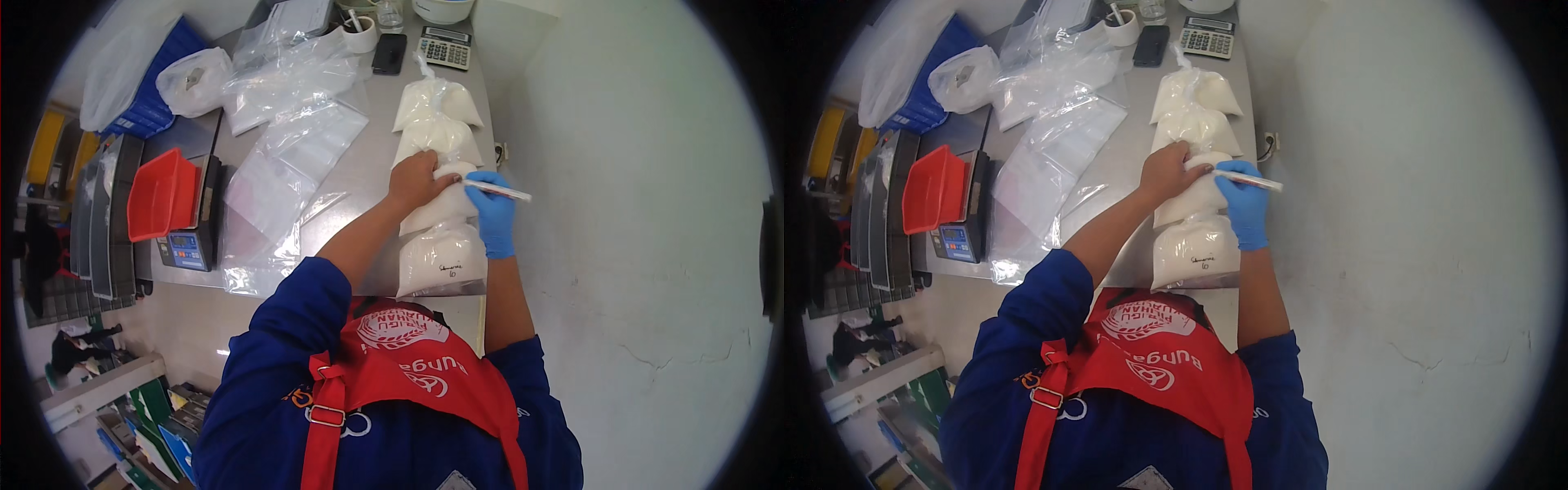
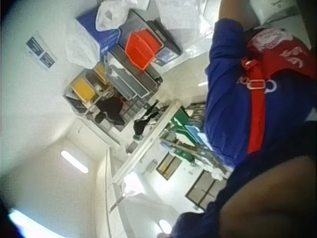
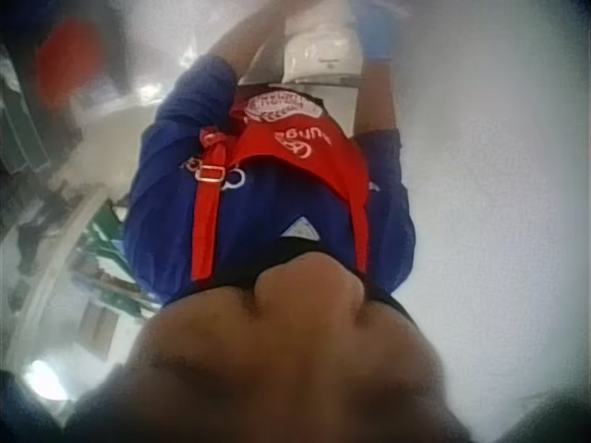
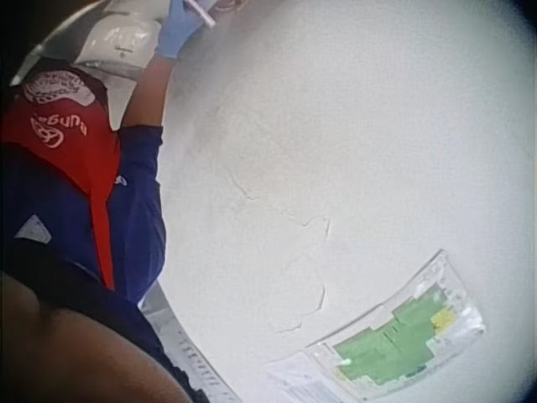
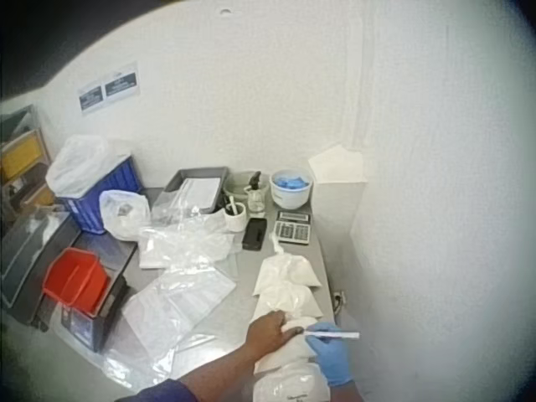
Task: The person weighs a white powder using a digital scale and a scoop, then transfers it into plastic bags. They label the bags with a marker and organize them into bins. The person also moves yellow packaged items between containers.
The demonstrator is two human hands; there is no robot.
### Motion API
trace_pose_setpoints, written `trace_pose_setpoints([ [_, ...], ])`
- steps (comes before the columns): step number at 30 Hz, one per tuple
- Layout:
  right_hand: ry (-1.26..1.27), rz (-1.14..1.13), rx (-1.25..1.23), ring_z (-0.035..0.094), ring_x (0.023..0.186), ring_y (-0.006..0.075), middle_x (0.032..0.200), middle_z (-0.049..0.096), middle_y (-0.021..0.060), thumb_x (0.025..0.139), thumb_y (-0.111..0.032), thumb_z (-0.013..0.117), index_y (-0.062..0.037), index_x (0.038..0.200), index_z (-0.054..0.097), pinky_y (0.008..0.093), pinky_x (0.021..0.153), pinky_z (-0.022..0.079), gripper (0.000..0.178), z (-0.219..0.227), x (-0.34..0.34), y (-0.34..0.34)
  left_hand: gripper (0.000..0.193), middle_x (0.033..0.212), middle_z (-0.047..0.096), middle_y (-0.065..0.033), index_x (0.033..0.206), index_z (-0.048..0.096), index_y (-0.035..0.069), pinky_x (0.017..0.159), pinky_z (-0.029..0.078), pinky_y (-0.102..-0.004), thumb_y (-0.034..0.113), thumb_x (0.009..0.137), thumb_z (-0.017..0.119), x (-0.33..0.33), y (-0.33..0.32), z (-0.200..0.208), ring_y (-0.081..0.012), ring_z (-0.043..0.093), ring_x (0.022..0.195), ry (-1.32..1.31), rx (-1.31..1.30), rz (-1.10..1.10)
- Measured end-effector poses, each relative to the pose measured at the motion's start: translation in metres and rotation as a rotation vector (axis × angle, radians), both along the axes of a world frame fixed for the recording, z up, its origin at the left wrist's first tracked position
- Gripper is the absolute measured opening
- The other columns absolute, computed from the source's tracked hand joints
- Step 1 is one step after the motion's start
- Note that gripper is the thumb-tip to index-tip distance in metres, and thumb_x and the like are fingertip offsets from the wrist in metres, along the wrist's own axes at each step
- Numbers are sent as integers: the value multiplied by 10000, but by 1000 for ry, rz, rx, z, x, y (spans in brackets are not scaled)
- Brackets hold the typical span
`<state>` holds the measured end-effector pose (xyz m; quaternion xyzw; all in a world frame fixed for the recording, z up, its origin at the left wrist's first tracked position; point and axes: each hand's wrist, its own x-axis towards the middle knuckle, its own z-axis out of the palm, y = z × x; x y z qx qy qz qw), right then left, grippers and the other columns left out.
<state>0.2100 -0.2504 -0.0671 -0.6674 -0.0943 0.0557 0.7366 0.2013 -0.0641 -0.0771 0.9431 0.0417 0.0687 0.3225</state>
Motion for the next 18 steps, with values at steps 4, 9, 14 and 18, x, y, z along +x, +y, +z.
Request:
trace_pose_setpoints([
  [4,-121,209,-155,558,750,68,855,634,-1,818,-2,694,-28,923,673,245,677,476,110,-25,10,2,472,775,638,-133,816,583,70,644,491,-449,524,843,712,6,10,-10,-353,639,723,-104,-30,-2],
  [9,-215,209,-338,555,699,81,833,635,19,799,-7,690,-31,862,667,242,650,464,72,-1,-3,21,467,719,617,-135,780,556,68,616,474,-452,503,856,706,2,17,-23,-362,624,692,-105,-132,50],
  [14,-153,238,-324,566,694,95,828,627,33,793,-14,684,-32,872,666,250,635,462,83,-15,2,12,454,704,597,-130,765,535,66,596,455,-442,471,852,721,0,14,-22,-354,599,658,-152,-176,52],
  [18,-152,210,-323,571,681,98,809,613,39,776,0,674,-30,870,665,259,621,466,99,-21,2,10,446,700,584,-123,755,527,68,580,439,-434,454,847,730,1,14,-22,-346,585,648,-162,-187,63],
])
